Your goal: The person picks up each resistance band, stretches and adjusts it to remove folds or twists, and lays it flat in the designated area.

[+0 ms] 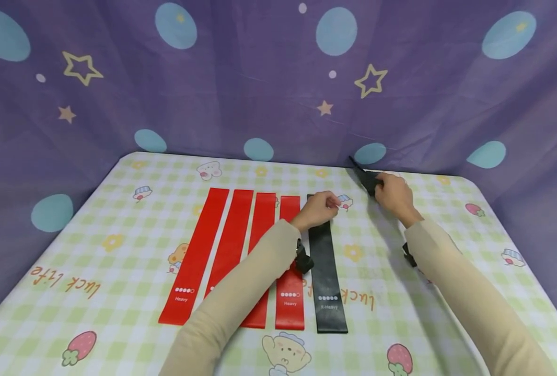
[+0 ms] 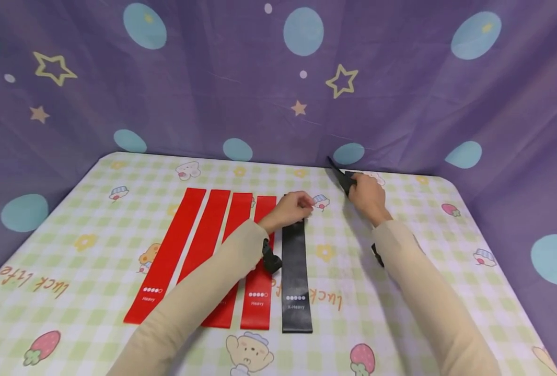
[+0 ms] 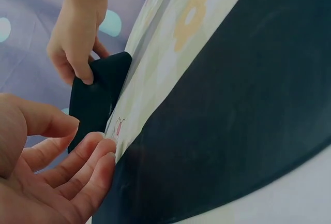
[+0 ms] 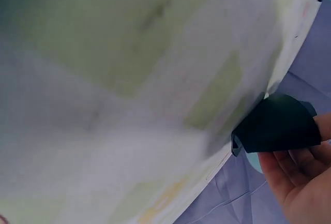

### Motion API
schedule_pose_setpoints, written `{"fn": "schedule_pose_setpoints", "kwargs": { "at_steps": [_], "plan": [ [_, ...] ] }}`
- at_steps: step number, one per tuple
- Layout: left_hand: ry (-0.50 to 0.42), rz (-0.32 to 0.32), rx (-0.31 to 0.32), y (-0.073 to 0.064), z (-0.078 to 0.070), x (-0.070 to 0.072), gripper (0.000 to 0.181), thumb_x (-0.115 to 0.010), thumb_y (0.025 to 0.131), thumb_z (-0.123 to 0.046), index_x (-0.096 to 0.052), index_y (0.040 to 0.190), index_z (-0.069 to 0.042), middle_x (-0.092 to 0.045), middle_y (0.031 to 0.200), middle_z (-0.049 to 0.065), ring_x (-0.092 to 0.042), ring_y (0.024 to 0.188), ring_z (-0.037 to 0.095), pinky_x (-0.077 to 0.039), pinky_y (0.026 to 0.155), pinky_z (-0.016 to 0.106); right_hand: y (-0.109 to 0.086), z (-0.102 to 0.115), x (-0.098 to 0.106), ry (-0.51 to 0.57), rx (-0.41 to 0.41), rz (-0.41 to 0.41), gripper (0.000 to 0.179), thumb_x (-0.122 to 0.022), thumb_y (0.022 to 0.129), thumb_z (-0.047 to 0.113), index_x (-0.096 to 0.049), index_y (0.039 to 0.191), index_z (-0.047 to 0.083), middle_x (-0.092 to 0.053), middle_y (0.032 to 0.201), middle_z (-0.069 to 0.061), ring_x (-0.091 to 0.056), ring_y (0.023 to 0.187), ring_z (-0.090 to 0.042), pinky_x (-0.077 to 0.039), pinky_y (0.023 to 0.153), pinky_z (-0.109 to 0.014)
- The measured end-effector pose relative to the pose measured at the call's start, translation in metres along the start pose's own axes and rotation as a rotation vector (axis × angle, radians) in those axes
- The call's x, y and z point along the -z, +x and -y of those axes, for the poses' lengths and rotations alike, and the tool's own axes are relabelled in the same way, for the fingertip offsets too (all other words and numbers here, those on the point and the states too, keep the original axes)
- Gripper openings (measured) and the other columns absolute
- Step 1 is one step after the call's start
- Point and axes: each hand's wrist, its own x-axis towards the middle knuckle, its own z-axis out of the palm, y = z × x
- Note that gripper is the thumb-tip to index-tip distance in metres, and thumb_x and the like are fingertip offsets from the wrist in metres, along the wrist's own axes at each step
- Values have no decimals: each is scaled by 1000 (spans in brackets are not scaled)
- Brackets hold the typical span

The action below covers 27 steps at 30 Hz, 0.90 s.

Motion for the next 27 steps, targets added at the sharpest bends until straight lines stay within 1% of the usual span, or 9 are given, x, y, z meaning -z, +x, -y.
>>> {"fn": "schedule_pose_setpoints", "kwargs": {
  "at_steps": [3,6,8,10,15,20,24,25,27],
  "plan": [
    [1,-3,8,0,0,0,23,-54,91,-5,-63,111,2,-65,107,16,-60,97,25,-47,79,22,-4,2,2,49,13,-28,39,-43,88,7,-59,121,-5,-61,113,-31,-60,93,-46,-49,74,-55],
    [0,-9,15,0,0,0,23,-54,91,-5,-63,111,2,-65,106,16,-60,95,25,-46,78,21,-8,5,4,99,41,-52,35,-45,88,5,-60,117,-7,-63,111,-30,-60,99,-47,-48,82,-56],
    [0,-15,18,1,1,-1,23,-54,90,-5,-63,111,2,-65,106,16,-59,94,24,-46,76,20,-10,6,4,138,66,-65,33,-46,88,4,-62,114,-9,-64,109,-30,-61,98,-46,-49,83,-55],
    [-4,-22,22,1,1,-2,23,-54,90,-5,-64,110,2,-65,105,16,-59,93,24,-45,76,20,-13,7,5,177,83,-79,30,-48,88,3,-62,112,-9,-64,108,-30,-63,94,-45,-50,82,-54],
    [-29,-21,22,2,1,-4,24,-53,90,-6,-64,111,2,-65,104,16,-59,91,24,-46,74,21,-19,8,6,263,112,-109,30,-52,89,1,-61,114,-12,-64,106,-32,-65,88,-46,-50,80,-54],
    [-59,1,15,-1,0,-5,28,-50,94,-9,-63,116,1,-63,110,15,-60,95,25,-48,75,24,-27,15,12,333,47,-78,33,-54,92,4,-58,121,-10,-63,111,-32,-63,96,-45,-50,84,-53],
    [-52,-29,-19,0,-4,-5,28,-50,95,-9,-63,118,1,-64,114,16,-59,103,28,-50,81,28,-32,20,16,397,-1,-64,33,-55,93,7,-58,122,-9,-61,115,-31,-62,102,-44,-50,89,-51],
    [-52,-39,-25,0,-5,-6,28,-50,95,-9,-62,118,1,-64,115,16,-59,105,28,-50,82,29,-33,22,17,417,-12,-65,33,-55,93,7,-59,122,-9,-62,115,-30,-63,100,-42,-51,88,-48],
    [-50,-63,-31,0,-7,-6,28,-51,95,-10,-63,118,1,-65,115,15,-60,107,28,-50,83,29,-34,24,17,461,-33,-67,32,-56,93,8,-60,120,-8,-63,112,-29,-66,94,-31,-52,85,-38]
  ]
}}
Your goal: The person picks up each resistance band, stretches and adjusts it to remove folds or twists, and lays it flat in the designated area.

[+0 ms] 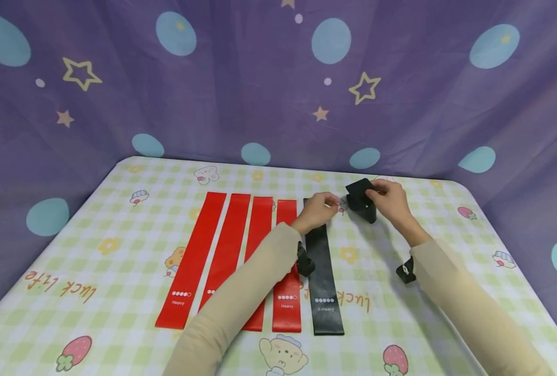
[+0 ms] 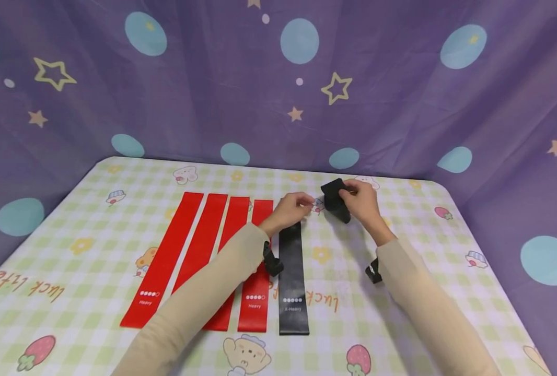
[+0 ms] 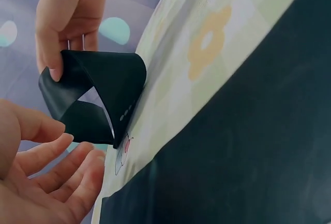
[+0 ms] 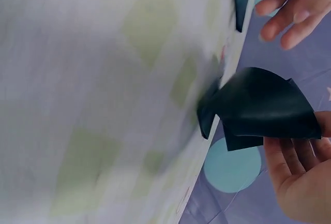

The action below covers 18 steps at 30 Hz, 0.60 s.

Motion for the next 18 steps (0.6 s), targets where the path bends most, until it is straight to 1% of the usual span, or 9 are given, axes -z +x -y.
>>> {"fn": "schedule_pose_setpoints", "kwargs": {
  "at_steps": [2,4,6,8,10,12,14,16,18],
  "plan": [
    [-22,-11,4,0,-2,-1,28,-53,95,-10,-63,118,1,-65,115,15,-61,106,28,-51,81,28,-1,3,-1,60,-16,-3,30,-57,92,7,-62,118,-8,-65,107,-27,-65,85,-15,-51,79,-25],
    [-54,-7,12,-1,-4,-2,28,-54,95,-12,-63,120,-1,-66,115,14,-63,104,27,-51,77,26,-3,6,-2,132,-29,1,28,-58,92,6,-63,115,-8,-68,99,-18,-61,78,-1,-47,73,-15],
    [-82,-2,13,-1,-5,-4,29,-54,96,-14,-63,120,-2,-66,116,12,-64,102,26,-50,75,23,-5,9,-4,214,-35,18,26,-58,92,4,-63,113,-10,-68,90,-7,-58,73,6,-46,69,-10],
    [-107,2,9,0,-6,-5,29,-54,96,-17,-64,120,-3,-66,116,12,-64,101,26,-50,73,22,-8,13,-4,290,-42,40,27,-58,92,3,-61,113,-11,-66,84,5,-59,72,7,-48,67,-10],
    [-152,3,-7,1,-6,-6,28,-53,97,-18,-64,117,-2,-66,115,16,-63,102,30,-51,75,25,-10,16,-5,354,-50,61,28,-57,92,3,-59,115,-13,-63,79,13,-60,72,5,-50,67,-12],
    [-244,-8,-13,3,-7,-6,28,-54,97,-19,-64,113,1,-65,113,21,-62,103,34,-53,83,30,-12,20,-5,403,-61,74,30,-57,92,3,-57,116,-15,-63,77,17,-61,72,4,-51,67,-13],
    [-364,-21,-9,5,-8,-6,26,-54,97,-17,-62,110,4,-63,110,24,-61,104,37,-52,90,39,-13,23,-6,442,-77,84,32,-57,92,4,-55,117,-16,-63,75,19,-62,72,4,-51,67,-13],
    [-471,-43,-4,7,-8,-4,24,-56,96,-14,-61,108,6,-62,106,24,-62,100,34,-50,94,43,-14,27,-6,481,-98,98,33,-57,92,4,-53,118,-16,-64,74,20,-63,71,4,-51,67,-13],
    [-534,-67,4,7,-9,-2,23,-58,94,-12,-61,108,7,-63,100,18,-63,91,25,-51,92,41,-16,30,-7,524,-121,117,31,-57,92,5,-53,117,-14,-65,73,21,-63,71,4,-51,67,-13]
  ]
}}
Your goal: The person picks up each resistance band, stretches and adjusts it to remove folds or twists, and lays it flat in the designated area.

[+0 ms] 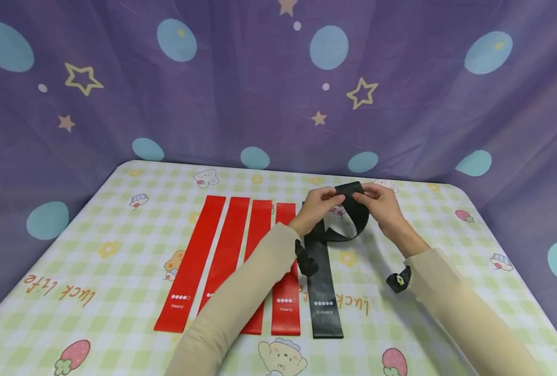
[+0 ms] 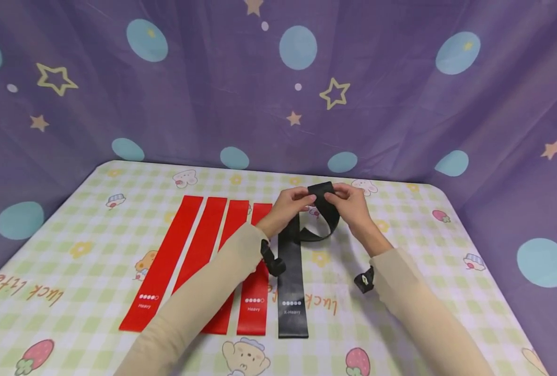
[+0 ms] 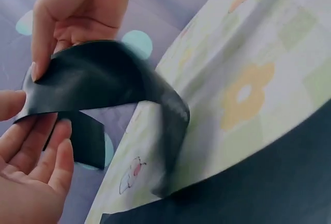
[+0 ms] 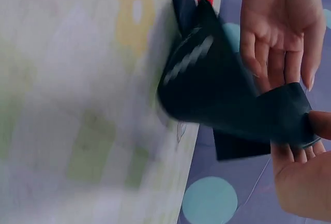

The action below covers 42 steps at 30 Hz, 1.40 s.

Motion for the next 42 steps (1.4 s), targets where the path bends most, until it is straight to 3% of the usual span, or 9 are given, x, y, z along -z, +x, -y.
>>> {"fn": "schedule_pose_setpoints", "kwargs": {
  "at_steps": [6,12,16,21,26,32,36,39,42],
  "plan": [
    [-76,-52,-20,-1,-3,1,25,-62,91,-7,-61,110,9,-61,88,2,-58,73,5,-55,77,25,-6,1,-7,105,-45,23,8,-58,92,5,-59,100,4,-68,75,16,-65,71,1,-52,65,-16],
    [-52,-115,-22,-2,-9,-2,25,-64,89,-7,-63,109,7,-67,93,11,-59,73,5,-53,71,20,-13,0,-13,165,-47,44,7,-59,91,4,-58,94,9,-69,77,14,-65,73,0,-54,65,-18],
    [-39,-136,18,-3,-13,-3,31,-64,88,-7,-61,116,6,-67,110,22,-67,88,15,-55,80,25,-18,-4,-16,168,-70,53,14,-61,90,3,-57,103,4,-68,78,14,-65,74,-1,-54,66,-18],
    [-40,-148,71,-3,-17,-5,37,-63,89,-9,-57,123,5,-64,120,22,-64,109,28,-54,83,28,-24,-9,-20,123,-105,88,39,-59,91,5,-49,127,-7,-67,85,17,-65,80,1,-54,70,-19],
    [-55,-151,119,-2,-22,-6,36,-62,90,-10,-58,122,4,-64,117,20,-66,95,21,-54,79,25,-27,-13,-24,104,-121,117,50,-58,91,4,-41,135,-11,-65,87,17,-64,82,2,-53,72,-17],
    [-194,-166,163,0,-30,-3,37,-59,91,-7,-55,126,6,-64,96,9,-61,70,8,-55,80,28,-35,-17,-30,1,-151,164,42,-60,89,5,-49,126,-12,-65,79,16,-63,77,0,-51,72,-19],
    [-302,-163,171,2,-36,0,38,-58,92,-4,-52,128,8,-61,85,3,-61,66,7,-53,69,23,-43,-16,-31,-54,-156,186,38,-60,89,6,-53,122,-11,-65,79,14,-62,77,-1,-50,74,-20],
    [-354,-178,172,2,-42,3,42,-57,92,-4,-49,132,7,-64,90,7,-62,66,8,-50,66,22,-50,-15,-32,-67,-150,203,36,-61,89,5,-54,119,-11,-66,81,12,-63,77,-3,-50,74,-21],
    [-385,-213,176,3,-46,6,49,-57,92,-4,-43,138,5,-65,113,16,-65,79,13,-52,74,25,-58,-13,-34,-58,-137,239,35,-62,88,4,-54,118,-12,-67,83,8,-64,77,-5,-52,72,-22]
  ]
}}
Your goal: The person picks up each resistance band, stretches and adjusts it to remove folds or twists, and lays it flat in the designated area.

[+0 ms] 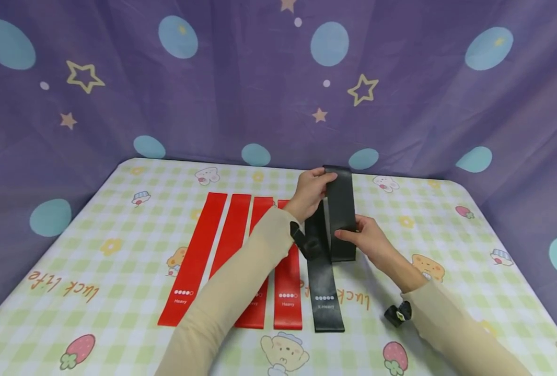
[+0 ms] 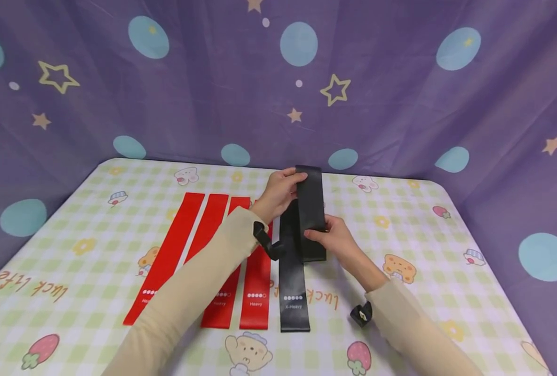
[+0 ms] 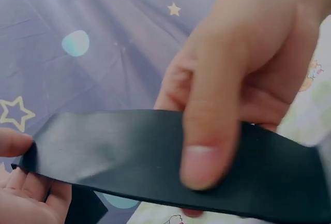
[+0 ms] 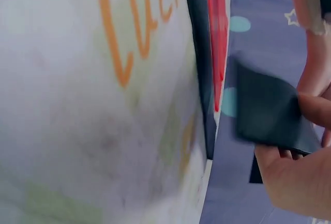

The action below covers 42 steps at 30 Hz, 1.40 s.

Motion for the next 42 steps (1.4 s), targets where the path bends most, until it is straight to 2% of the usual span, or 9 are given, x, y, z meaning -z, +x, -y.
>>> {"fn": "schedule_pose_setpoints", "kwargs": {
  "at_steps": [6,15,19,23,26,28,35,38,42],
  "plan": [
    [-58,-80,7,4,-4,3,55,-59,91,-3,-40,141,3,-46,143,17,-55,122,25,-45,102,36,-18,4,-11,-35,7,85,36,-64,86,4,-55,118,-11,-68,95,-5,-62,80,-11,-53,71,-25],
    [-110,-150,4,12,-2,17,56,-58,89,2,-39,141,4,-39,149,16,-51,127,27,-43,104,39,-37,7,-21,-114,8,114,33,-67,85,7,-60,114,-6,-68,96,-9,-60,80,-17,-53,72,-28],
    [-110,-179,14,15,-2,25,53,-59,88,2,-43,139,4,-48,141,17,-61,111,21,-51,88,31,-46,4,-24,-130,13,174,35,-68,85,9,-60,115,-6,-68,96,-11,-59,79,-17,-52,71,-27],
    [-135,-195,-16,16,-4,31,39,-59,87,4,-56,126,8,-67,104,11,-63,76,11,-52,65,21,-53,1,-25,-110,20,235,38,-68,85,8,-58,119,-8,-67,99,-14,-63,81,-17,-54,71,-25],
    [-138,-195,-28,17,-5,35,32,-60,87,5,-60,119,9,-64,82,1,-61,65,7,-51,60,19,-58,-1,-25,-97,20,251,40,-68,85,9,-57,120,-8,-67,100,-15,-64,82,-16,-53,70,-25],
    [-131,-197,-28,17,-6,38,32,-60,87,3,-60,119,9,-64,83,2,-61,66,7,-52,65,21,-61,-2,-24,-92,13,251,41,-68,85,9,-57,120,-8,-69,98,-15,-65,81,-15,-53,69,-24],
    [-104,-241,-25,16,-9,53,52,-61,89,-3,-46,139,1,-61,125,17,-61,76,8,-53,81,27,-68,-12,-13,-69,-21,255,46,-68,85,8,-53,125,-11,-70,99,-17,-66,73,-10,-52,61,-25],
    [-108,-256,-31,17,-9,59,49,-62,88,-3,-49,136,1,-65,108,11,-60,69,7,-52,68,22,-70,-16,-6,-47,-28,250,46,-67,86,7,-51,125,-12,-70,101,-19,-68,72,-11,-56,62,-28],
    [-106,-266,-55,16,-9,66,27,-63,87,-2,-61,113,3,-61,79,0,-59,61,7,-50,56,19,-71,-20,5,-33,-37,222,39,-65,88,8,-53,119,-13,-69,102,-17,-68,76,-13,-58,68,-34]
  ]
}}
